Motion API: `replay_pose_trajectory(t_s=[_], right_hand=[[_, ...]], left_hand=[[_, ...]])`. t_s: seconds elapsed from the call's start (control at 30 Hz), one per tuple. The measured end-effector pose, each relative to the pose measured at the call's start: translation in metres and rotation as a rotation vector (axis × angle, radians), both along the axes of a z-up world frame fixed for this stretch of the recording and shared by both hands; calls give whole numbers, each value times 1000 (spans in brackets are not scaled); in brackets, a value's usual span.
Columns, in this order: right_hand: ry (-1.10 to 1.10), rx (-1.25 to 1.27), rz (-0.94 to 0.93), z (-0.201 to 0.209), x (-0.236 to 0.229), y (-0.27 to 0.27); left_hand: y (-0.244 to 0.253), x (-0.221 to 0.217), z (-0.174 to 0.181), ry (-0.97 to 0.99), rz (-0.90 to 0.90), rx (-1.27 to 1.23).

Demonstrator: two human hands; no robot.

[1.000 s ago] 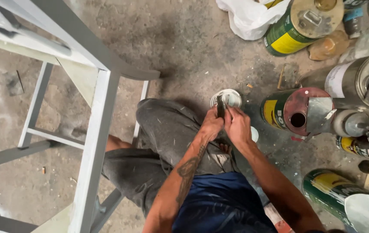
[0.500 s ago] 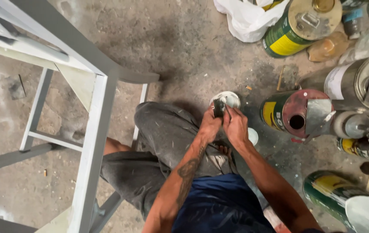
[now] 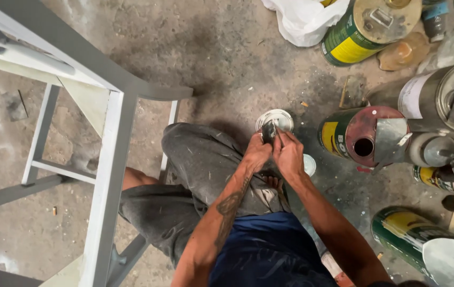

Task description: The person applies a white filler to the joints of a white metal chair frame using a putty knife and a smaller scraper. They scoop the filler from a can and spread it into the seams of the chair's back and seat frame.

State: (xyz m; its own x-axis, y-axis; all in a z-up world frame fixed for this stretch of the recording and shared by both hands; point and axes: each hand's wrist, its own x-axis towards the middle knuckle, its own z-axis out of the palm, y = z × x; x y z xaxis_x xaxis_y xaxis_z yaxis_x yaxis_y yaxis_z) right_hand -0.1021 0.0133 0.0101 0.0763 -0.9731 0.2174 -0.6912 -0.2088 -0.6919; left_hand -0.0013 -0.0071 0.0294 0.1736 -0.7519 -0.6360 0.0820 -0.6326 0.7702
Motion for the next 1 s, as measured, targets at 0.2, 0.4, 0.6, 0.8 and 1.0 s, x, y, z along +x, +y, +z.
replay_pose_trajectory(t_s=[0.2,0.4,0.6,0.8,1.0], right_hand=[[17,89,-21,-18,-5,-5],[17,151,-35,-62,-18,-8],[24,250,-157,-61,-31,-16],[-93,412,-309,-61,-47,-8],[-783,518,-462,-61,-58,-10]], left_hand=[[-2,3,-1,-19,-2,3],[3,7,-6,-43,-3,18],[5,14,-14,-63,-12,29],[9,39,-24,41,134,60],[15,49,14,-357,-270,15]])
